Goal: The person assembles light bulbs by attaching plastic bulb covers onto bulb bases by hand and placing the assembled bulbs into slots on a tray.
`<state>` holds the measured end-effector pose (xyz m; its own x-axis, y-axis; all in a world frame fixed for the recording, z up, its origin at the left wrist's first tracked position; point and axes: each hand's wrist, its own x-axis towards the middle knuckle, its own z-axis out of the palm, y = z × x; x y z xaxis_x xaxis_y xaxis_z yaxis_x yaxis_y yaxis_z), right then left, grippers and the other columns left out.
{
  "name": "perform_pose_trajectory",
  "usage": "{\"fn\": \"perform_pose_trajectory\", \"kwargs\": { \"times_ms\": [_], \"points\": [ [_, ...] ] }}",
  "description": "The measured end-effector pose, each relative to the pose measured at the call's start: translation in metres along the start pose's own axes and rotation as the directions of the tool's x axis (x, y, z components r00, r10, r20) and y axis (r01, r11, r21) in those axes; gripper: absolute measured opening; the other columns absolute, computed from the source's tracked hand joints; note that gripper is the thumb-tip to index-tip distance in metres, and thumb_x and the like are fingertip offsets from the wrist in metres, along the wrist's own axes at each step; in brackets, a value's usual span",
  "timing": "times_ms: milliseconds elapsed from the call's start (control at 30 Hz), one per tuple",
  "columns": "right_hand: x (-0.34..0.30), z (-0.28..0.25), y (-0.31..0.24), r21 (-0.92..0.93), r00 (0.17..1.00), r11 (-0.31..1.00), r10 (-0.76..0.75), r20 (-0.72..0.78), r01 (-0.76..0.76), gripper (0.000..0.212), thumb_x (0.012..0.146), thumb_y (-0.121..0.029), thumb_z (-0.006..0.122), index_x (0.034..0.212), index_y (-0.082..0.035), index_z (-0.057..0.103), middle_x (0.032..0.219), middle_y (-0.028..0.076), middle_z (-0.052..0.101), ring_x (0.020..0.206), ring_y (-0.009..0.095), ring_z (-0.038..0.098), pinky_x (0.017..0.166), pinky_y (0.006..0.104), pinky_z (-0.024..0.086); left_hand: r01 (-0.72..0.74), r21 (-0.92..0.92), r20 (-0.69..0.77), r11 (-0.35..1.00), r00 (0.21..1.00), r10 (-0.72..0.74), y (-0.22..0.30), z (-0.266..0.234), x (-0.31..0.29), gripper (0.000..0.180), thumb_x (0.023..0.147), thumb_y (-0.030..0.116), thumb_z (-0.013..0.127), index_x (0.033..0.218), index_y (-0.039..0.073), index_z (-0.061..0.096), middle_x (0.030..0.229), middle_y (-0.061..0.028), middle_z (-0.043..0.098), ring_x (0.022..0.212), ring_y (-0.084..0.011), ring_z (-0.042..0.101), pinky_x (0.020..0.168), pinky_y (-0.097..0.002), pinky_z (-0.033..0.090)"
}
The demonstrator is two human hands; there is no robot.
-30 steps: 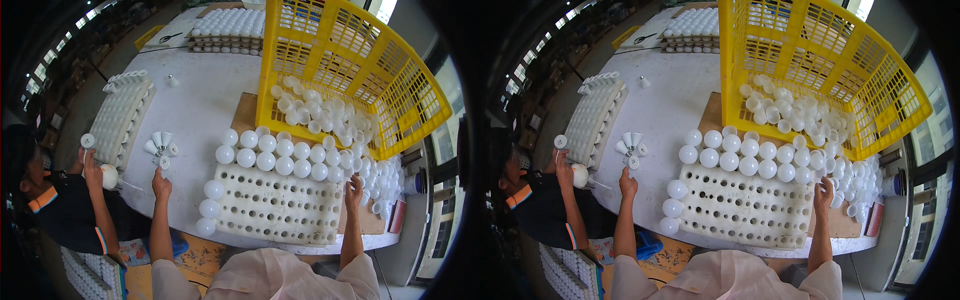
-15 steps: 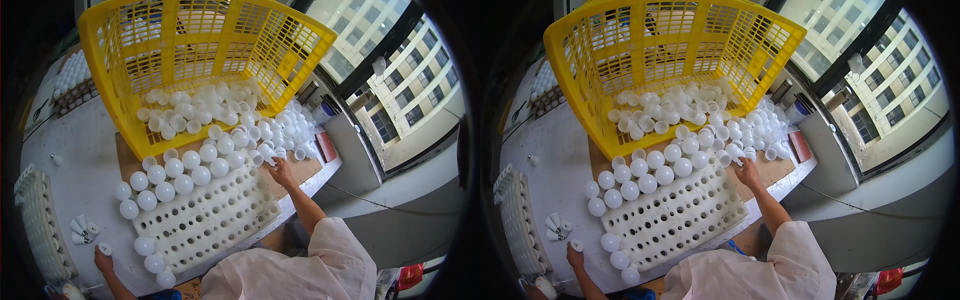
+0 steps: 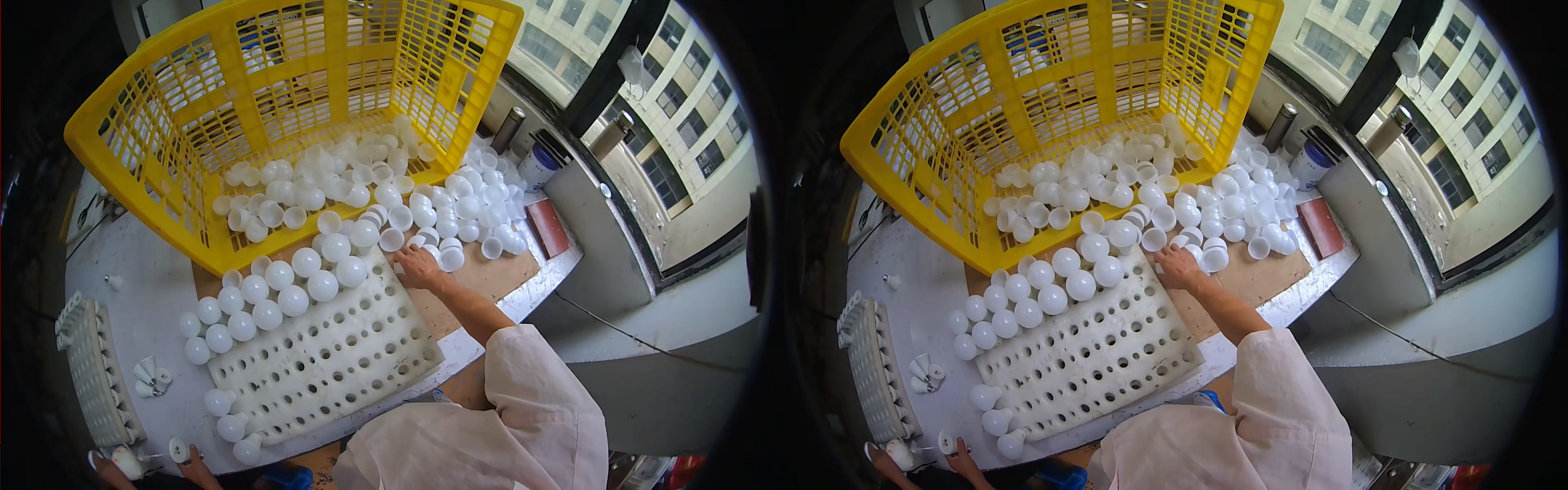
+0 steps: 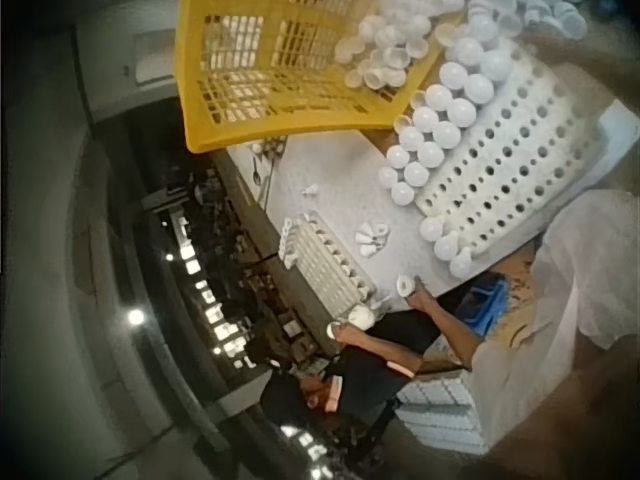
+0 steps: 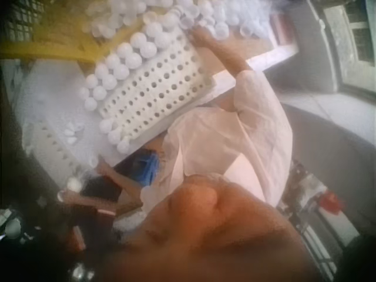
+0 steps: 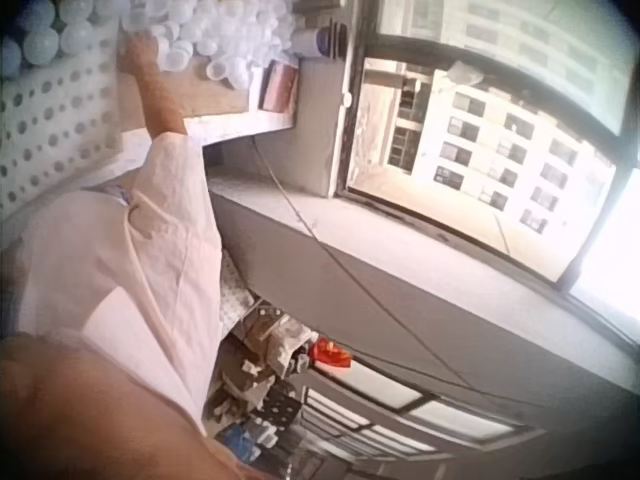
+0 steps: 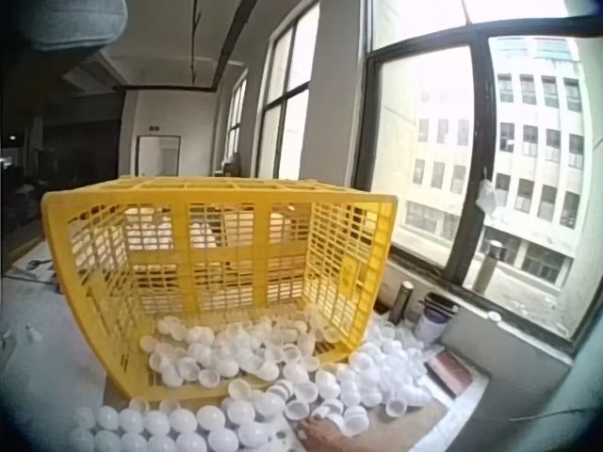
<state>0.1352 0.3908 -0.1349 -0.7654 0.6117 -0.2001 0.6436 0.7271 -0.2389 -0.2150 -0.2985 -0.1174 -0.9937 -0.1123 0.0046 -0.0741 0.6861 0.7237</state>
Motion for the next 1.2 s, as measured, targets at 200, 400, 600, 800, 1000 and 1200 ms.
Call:
{"fn": "perform_pose_trajectory", "kwargs": {
  "times_ms": [200,400,600,800,1000,1200],
  "points": [
    [-0.069,0.019,0.017,0.038,0.987,0.999,-0.001,-0.162,0.007,0.044,0.072,-0.024,0.067,0.111,-0.008,0.054,0.111,0.015,0.052,0.111,0.033,0.048,0.088,0.0407,0.046,-0.048,-0.358,-0.025,0.932,0.999,0.042,0.106,0.019,-0.083,0.040,0.083,0.002,0.065,0.119,-0.008,0.051,0.107,-0.0147,0.061,0.088,-0.0185,0.061,0.076,-0.0291,0.050],
    [-0.105,0.035,0.029,0.173,0.994,0.983,0.078,-0.072,-0.065,0.062,0.072,-0.018,0.064,0.130,-0.009,0.043,0.127,0.021,0.043,0.115,0.038,0.045,0.094,0.0439,0.044,-0.098,-0.549,0.267,0.830,0.921,0.285,0.182,0.080,-0.160,0.046,0.077,-0.009,0.060,0.122,-0.008,0.048,0.119,-0.0187,0.057,0.105,-0.0257,0.059,0.086,-0.0329,0.050],
    [-0.118,0.040,0.050,0.485,0.979,0.865,-0.192,0.075,0.132,0.092,0.068,-0.009,0.065,0.146,-0.011,0.015,0.144,0.032,0.015,0.128,0.047,0.031,0.101,0.0456,0.038,0.077,-0.522,0.586,0.849,0.756,0.291,0.227,0.118,-0.223,0.049,0.072,-0.009,0.063,0.119,-0.008,0.050,0.115,-0.0176,0.060,0.102,-0.0239,0.061,0.084,-0.0337,0.051],
    [-0.122,0.035,0.057,0.452,0.960,0.887,-0.201,0.192,0.096,0.098,0.066,-0.008,0.066,0.146,-0.011,0.010,0.147,0.032,0.009,0.134,0.045,0.023,0.105,0.0426,0.035,0.125,-0.513,0.682,0.849,0.661,0.314,0.224,0.134,-0.259,0.050,0.074,-0.006,0.059,0.122,-0.007,0.047,0.113,-0.0192,0.060,0.099,-0.0265,0.063,0.078,-0.0331,0.054],
    [-0.118,0.040,0.077,0.637,0.992,0.761,-0.083,-0.095,0.125,0.085,0.070,-0.001,0.063,0.144,-0.007,0.021,0.143,0.023,0.025,0.134,0.036,0.027,0.095,0.0363,0.046,0.284,-0.576,0.704,0.766,0.650,0.288,0.218,0.135,-0.275,0.046,0.072,-0.002,0.059,0.117,-0.008,0.051,0.110,-0.0209,0.061,0.091,-0.0238,0.065,0.079,-0.0340,0.053],
    [-0.109,0.026,0.069,0.904,0.951,0.426,0.267,-0.156,0.028,0.072,0.076,-0.007,0.066,0.138,0.000,0.029,0.124,0.014,0.050,0.112,0.028,0.053,0.093,0.0353,0.045,0.387,-0.603,0.756,0.697,0.555,0.346,0.222,0.143,-0.290,0.048,0.072,0.005,0.054,0.117,-0.009,0.049,0.110,-0.0240,0.061,0.086,-0.0227,0.065,0.078,-0.0350,0.053]
  ]
}}
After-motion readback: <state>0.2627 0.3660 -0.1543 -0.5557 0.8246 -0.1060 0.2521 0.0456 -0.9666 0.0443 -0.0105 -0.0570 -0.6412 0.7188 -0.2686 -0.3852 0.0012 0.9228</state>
